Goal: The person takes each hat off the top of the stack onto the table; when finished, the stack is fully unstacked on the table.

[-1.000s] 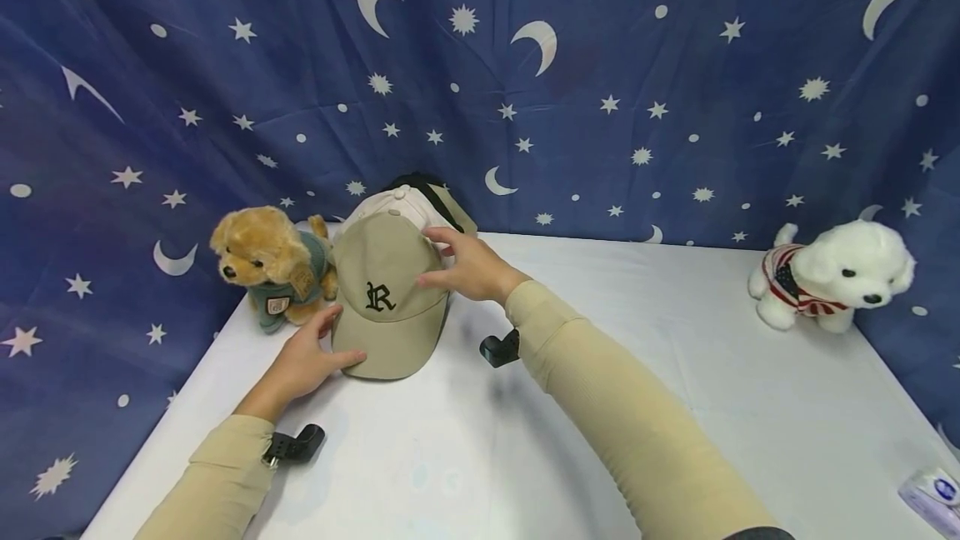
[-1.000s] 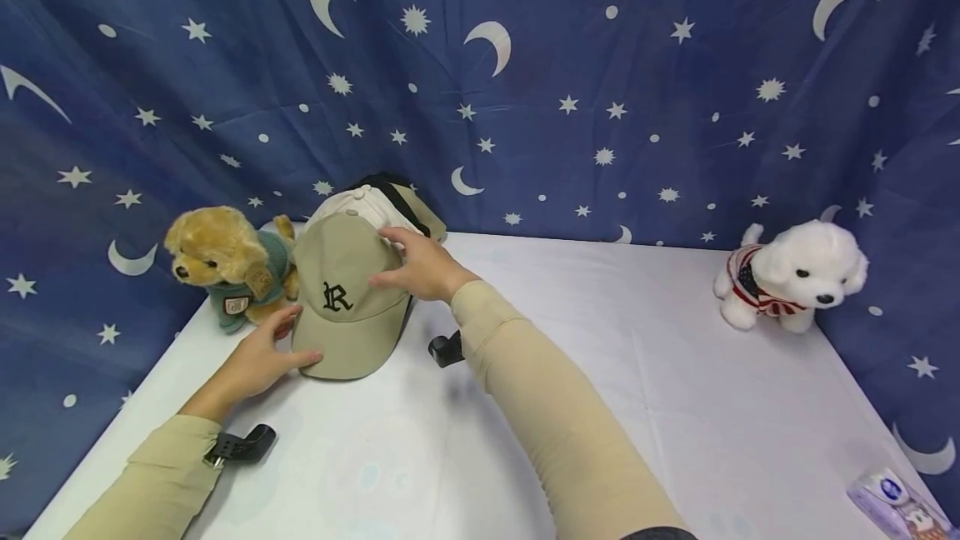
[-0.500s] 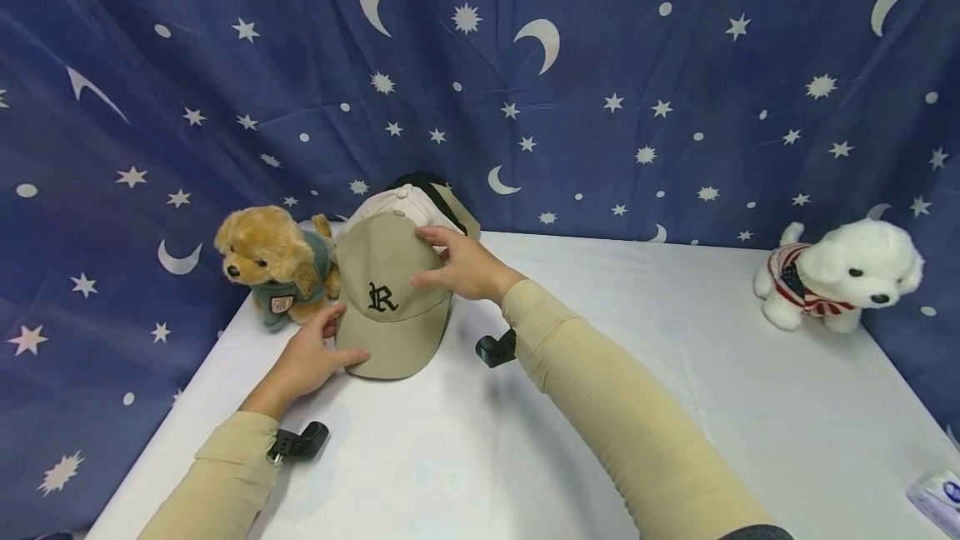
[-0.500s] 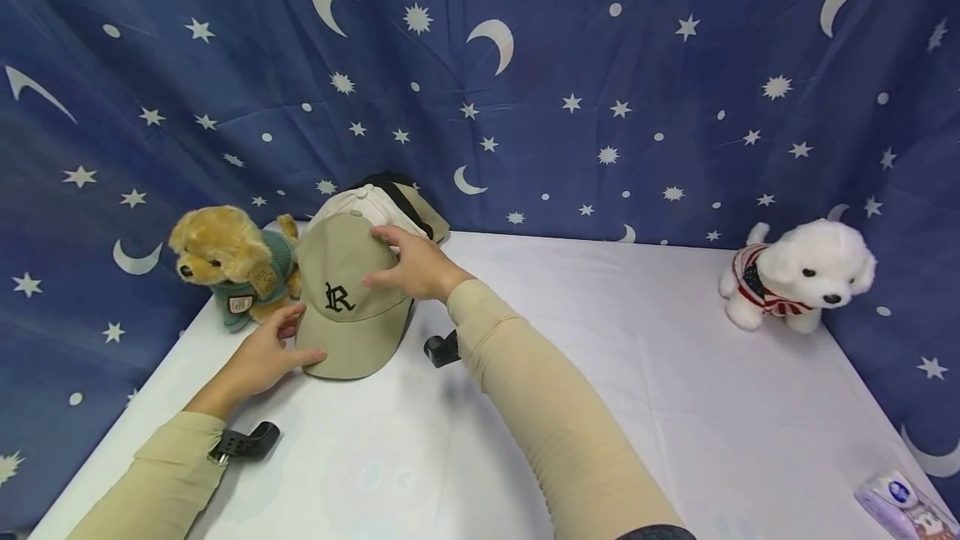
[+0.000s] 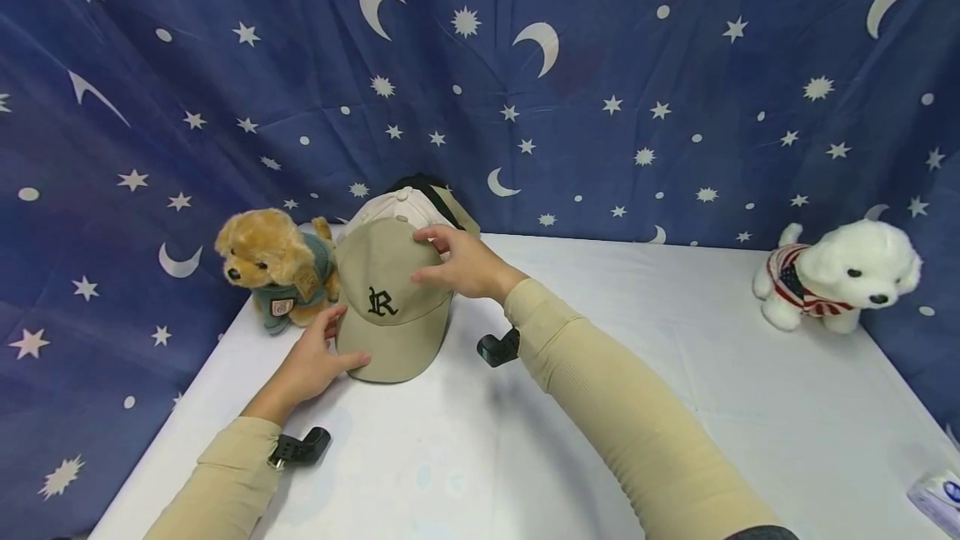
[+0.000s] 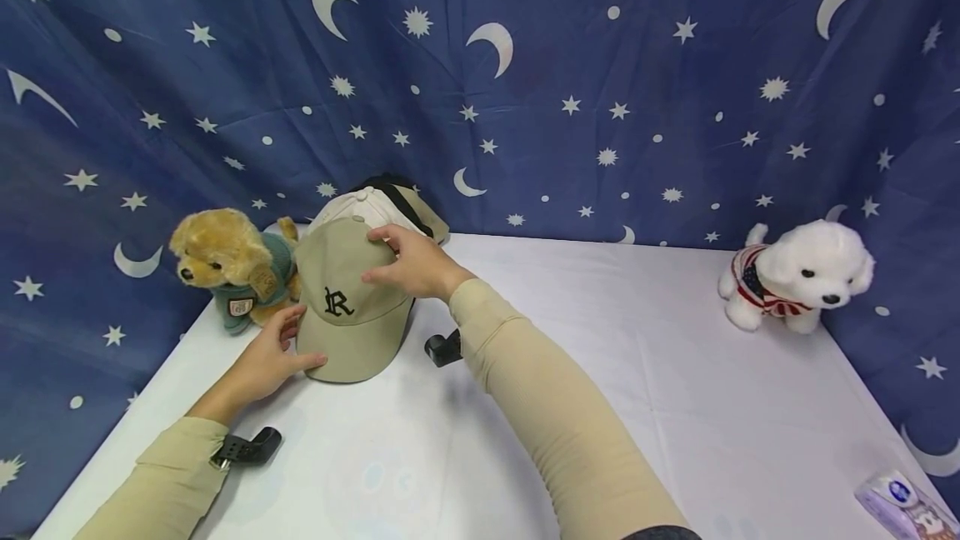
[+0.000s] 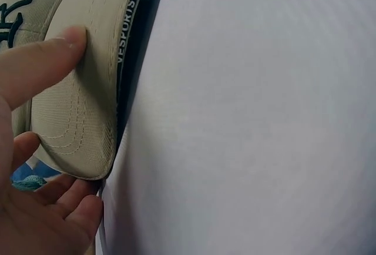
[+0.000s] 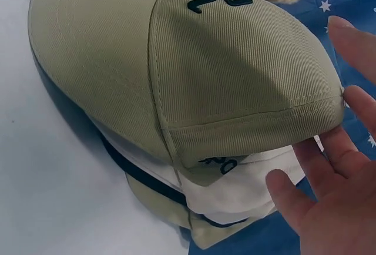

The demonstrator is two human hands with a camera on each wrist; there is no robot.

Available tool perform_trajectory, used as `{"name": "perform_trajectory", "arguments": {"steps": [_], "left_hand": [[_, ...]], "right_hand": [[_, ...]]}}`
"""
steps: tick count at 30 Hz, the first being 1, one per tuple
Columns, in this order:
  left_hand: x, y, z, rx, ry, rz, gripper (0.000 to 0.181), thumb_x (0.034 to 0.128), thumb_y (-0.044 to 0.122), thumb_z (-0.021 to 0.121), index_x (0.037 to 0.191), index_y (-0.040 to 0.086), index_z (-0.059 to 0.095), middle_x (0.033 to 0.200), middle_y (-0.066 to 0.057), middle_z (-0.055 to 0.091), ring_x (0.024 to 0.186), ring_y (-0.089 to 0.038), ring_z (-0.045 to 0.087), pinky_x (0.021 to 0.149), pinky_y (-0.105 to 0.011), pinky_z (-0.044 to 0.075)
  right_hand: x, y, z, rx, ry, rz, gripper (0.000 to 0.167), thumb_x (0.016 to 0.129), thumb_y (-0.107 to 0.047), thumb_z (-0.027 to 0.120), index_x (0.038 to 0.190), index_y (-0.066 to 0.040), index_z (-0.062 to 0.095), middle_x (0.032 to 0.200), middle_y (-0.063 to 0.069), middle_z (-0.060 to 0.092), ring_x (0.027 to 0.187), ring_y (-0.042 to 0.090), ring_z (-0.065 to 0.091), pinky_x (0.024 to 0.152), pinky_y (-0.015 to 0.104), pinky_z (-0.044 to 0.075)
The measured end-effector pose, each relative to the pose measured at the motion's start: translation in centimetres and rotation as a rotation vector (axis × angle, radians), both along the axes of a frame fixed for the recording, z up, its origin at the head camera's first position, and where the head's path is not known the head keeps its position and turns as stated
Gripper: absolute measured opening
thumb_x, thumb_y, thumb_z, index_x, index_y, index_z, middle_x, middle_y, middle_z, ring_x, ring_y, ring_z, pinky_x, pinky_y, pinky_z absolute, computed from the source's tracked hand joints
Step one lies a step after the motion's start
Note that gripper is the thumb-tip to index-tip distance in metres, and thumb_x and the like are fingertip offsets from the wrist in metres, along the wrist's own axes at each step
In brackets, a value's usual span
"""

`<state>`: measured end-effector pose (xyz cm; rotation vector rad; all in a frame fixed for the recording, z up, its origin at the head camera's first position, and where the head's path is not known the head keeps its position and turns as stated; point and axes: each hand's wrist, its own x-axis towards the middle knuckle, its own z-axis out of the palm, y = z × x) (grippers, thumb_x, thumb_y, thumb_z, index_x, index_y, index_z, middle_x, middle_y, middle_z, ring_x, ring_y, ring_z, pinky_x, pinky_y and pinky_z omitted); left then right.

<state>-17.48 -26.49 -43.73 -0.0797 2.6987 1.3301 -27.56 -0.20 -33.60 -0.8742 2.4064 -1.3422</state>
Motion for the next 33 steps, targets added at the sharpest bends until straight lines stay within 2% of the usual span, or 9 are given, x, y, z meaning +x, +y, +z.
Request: {"name": "perform_trajectory", "arguments": {"steps": [4, 8, 15, 26, 33], "left_hand": [[0.14, 0.04, -0.01, 0.021, 0.022, -0.007, 0.097, 0.0863, 0.020, 0.080, 0.156, -0.003, 0.016, 0.152, -0.034, 0.026, 0.138, -0.051, 0.030, 0.110, -0.061, 0.029], [0.20, 0.09, -0.06, 0.041, 0.014, -0.007, 0.100, 0.0861, 0.019, 0.081, 0.156, -0.002, 0.013, 0.155, -0.032, 0.020, 0.138, -0.050, 0.032, 0.108, -0.060, 0.033], [0.27, -0.05, -0.25, 0.063, -0.009, -0.007, 0.104, 0.0855, 0.020, 0.082, 0.156, -0.001, 0.009, 0.153, -0.033, 0.022, 0.134, -0.048, 0.036, 0.104, -0.059, 0.036], [0.39, -0.02, 0.02, 0.099, -0.008, -0.013, 0.105, 0.0849, 0.018, 0.082, 0.156, 0.002, 0.006, 0.156, -0.033, 0.015, 0.138, -0.050, 0.031, 0.107, -0.061, 0.033], [0.56, 0.12, 0.23, 0.084, 0.001, -0.006, 0.105, 0.0845, 0.019, 0.082, 0.156, 0.002, 0.007, 0.155, -0.032, 0.018, 0.134, -0.048, 0.035, 0.106, -0.060, 0.035]], "right_hand": [[0.04, -0.25, 0.12, -0.032, -0.019, 0.004, 0.059, 0.088, -0.016, 0.079, 0.141, -0.009, 0.053, 0.128, 0.008, 0.057, 0.111, 0.021, 0.057, 0.089, 0.028, 0.049], [0.15, -0.34, 0.11, -0.063, -0.024, 0.018, 0.057, 0.088, -0.013, 0.078, 0.139, -0.006, 0.054, 0.128, 0.010, 0.057, 0.102, 0.024, 0.061, 0.084, 0.029, 0.052], [0.19, -0.52, -0.03, -0.098, 0.008, 0.025, 0.046, 0.090, -0.008, 0.074, 0.133, -0.001, 0.058, 0.125, 0.008, 0.060, 0.109, 0.018, 0.058, 0.094, 0.025, 0.046], [0.41, -0.16, 0.22, -0.149, -0.014, 0.001, 0.047, 0.088, -0.006, 0.075, 0.132, -0.002, 0.060, 0.123, 0.008, 0.062, 0.105, 0.019, 0.058, 0.091, 0.026, 0.048], [0.41, 0.12, 0.03, -0.176, -0.036, -0.010, 0.043, 0.088, -0.002, 0.074, 0.129, -0.001, 0.059, 0.117, 0.011, 0.061, 0.101, 0.021, 0.059, 0.086, 0.026, 0.049]]}}
